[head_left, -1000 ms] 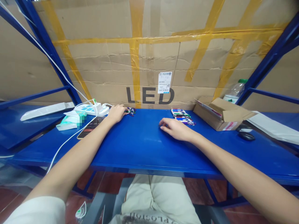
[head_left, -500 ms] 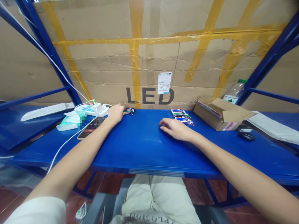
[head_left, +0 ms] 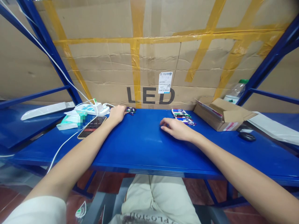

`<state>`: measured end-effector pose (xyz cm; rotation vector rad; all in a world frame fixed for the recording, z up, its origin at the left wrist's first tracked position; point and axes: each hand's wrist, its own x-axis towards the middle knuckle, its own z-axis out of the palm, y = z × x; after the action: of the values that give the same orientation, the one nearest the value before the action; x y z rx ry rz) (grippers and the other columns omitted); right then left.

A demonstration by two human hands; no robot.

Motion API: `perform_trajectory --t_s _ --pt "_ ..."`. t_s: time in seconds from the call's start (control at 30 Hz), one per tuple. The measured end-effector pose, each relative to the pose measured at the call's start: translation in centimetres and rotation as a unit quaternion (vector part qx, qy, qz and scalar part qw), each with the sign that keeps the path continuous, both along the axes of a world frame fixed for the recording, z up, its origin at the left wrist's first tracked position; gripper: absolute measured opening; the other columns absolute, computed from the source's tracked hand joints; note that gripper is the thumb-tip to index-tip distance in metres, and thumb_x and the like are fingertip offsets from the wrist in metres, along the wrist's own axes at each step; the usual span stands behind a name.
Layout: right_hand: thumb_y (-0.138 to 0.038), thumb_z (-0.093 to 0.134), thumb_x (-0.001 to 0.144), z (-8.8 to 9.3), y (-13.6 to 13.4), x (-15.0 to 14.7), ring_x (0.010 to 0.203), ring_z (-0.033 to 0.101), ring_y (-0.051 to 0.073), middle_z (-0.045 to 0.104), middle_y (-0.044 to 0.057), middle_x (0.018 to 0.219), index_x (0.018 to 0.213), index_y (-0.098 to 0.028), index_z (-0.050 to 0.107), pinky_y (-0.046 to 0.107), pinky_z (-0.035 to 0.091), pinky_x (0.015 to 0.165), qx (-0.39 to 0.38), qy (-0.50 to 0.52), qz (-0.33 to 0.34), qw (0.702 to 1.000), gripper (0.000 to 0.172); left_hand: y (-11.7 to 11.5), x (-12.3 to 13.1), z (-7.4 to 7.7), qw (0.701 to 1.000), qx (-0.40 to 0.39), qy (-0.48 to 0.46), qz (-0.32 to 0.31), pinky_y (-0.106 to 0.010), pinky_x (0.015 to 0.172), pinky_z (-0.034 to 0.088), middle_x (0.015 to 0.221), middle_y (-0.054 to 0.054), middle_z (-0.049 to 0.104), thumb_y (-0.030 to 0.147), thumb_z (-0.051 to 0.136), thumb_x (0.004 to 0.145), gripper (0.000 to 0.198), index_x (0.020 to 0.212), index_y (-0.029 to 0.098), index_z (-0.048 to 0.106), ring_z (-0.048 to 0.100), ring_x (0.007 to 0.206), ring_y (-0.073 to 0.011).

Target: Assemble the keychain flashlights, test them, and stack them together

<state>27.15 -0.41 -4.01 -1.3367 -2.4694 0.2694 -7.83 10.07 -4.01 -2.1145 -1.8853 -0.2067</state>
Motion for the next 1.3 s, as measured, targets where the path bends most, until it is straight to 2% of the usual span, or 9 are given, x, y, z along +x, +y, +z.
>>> perform_trajectory --t_s 0.13,0.33,0.57,0.7,0.8,0.93,1.03,1.2,1.3 --pt "-0.025 0.06 0.108 0.1 0.0 0.0 0.103 0.075 0.026 0.08 0.01 0.117 0.118 -0.019 0.071 0.035 0.053 0.088 0.0 -0.001 -0.002 1.0 0.016 0.0 -0.1 0.0 1.0 -0.006 -0.008 -0.001 -0.041 0.094 0.057 0.117 -0.017 0.081 0.034 0.061 0.105 0.027 0.119 0.022 0.08 0.076 0.114 -0.0365" --pt "-0.026 0.059 0.108 0.2 0.0 0.0 0.104 0.076 0.027 0.08 0.011 0.117 0.117 -0.02 0.071 0.036 0.054 0.089 0.001 -0.006 -0.005 1.0 0.015 -0.1 -0.1 0.1 1.0 -0.009 -0.02 -0.003 -0.042 0.093 0.058 0.119 -0.016 0.08 0.031 0.06 0.104 0.026 0.119 0.024 0.08 0.076 0.115 -0.0377" --pt "-0.025 0.058 0.108 0.1 0.2 0.1 0.107 0.075 0.028 0.08 0.011 0.12 0.117 -0.02 0.07 0.037 0.054 0.092 0.005 -0.006 -0.003 1.0 0.016 -0.3 -0.3 0.1 0.999 -0.004 -0.038 -0.006 -0.043 0.099 0.058 0.125 -0.015 0.079 0.035 0.06 0.106 0.033 0.133 0.025 0.075 0.074 0.119 -0.0366" --pt "-0.023 0.053 0.109 0.0 0.8 0.9 0.115 0.074 0.028 0.079 0.011 0.128 0.12 -0.02 0.069 0.038 0.053 0.1 0.038 0.004 -0.009 0.999 0.02 -0.6 -0.3 0.1 0.999 -0.005 -0.044 -0.011 -0.042 0.097 0.058 0.124 -0.015 0.08 0.036 0.062 0.105 0.032 0.131 0.025 0.076 0.075 0.118 -0.0367" --pt "-0.021 0.047 0.11 0.5 1.3 2.1 0.12 0.072 0.03 0.077 0.013 0.132 0.123 -0.02 0.067 0.04 0.052 0.102 0.085 -0.025 -0.045 0.995 0.024 -0.9 -0.2 0.3 0.999 -0.006 -0.048 -0.024 -0.04 0.094 0.058 0.123 -0.013 0.081 0.038 0.063 0.104 0.032 0.129 0.025 0.077 0.075 0.117 -0.0363" --pt "-0.024 0.04 0.113 1.8 1.7 4.1 0.117 0.071 0.033 0.075 0.017 0.131 0.127 -0.018 0.067 0.041 0.052 0.094 0.137 -0.074 -0.117 0.981 0.031 -1.3 0.5 0.5 0.993 -0.029 -0.09 -0.077 -0.036 0.088 0.056 0.11 -0.01 0.084 0.042 0.063 0.103 0.028 0.116 0.024 0.08 0.077 0.106 -0.0315" --pt "-0.025 0.037 0.113 2.5 2.1 5.7 0.114 0.069 0.035 0.073 0.02 0.127 0.124 -0.017 0.067 0.042 0.051 0.088 0.14 -0.113 -0.163 0.97 0.032 -1.7 1.5 0.4 0.979 -0.062 -0.145 -0.129 -0.033 0.083 0.054 0.099 -0.008 0.084 0.045 0.062 0.103 0.03 0.11 0.023 0.08 0.077 0.093 -0.0265" --pt "-0.017 0.047 0.107 2.5 2.7 7.4 0.113 0.066 0.037 0.071 0.022 0.121 0.121 -0.016 0.069 0.042 0.05 0.083 0.095 -0.231 -0.179 0.952 0.026 -2.6 3.1 0.1 0.955 -0.088 -0.172 -0.225 -0.033 0.084 0.053 0.105 -0.006 0.083 0.048 0.062 0.101 0.033 0.106 0.022 0.08 0.075 0.093 -0.0249" --pt "-0.017 0.053 0.104 2.3 2.8 7.5 0.114 0.066 0.038 0.07 0.023 0.123 0.125 -0.015 0.068 0.041 0.05 0.078 0.078 -0.252 -0.174 0.949 0.026 -3.0 3.6 0.0 0.944 -0.106 -0.174 -0.259 -0.034 0.084 0.053 0.106 -0.007 0.083 0.05 0.061 0.101 0.035 0.107 0.021 0.08 0.075 0.094 -0.0247"
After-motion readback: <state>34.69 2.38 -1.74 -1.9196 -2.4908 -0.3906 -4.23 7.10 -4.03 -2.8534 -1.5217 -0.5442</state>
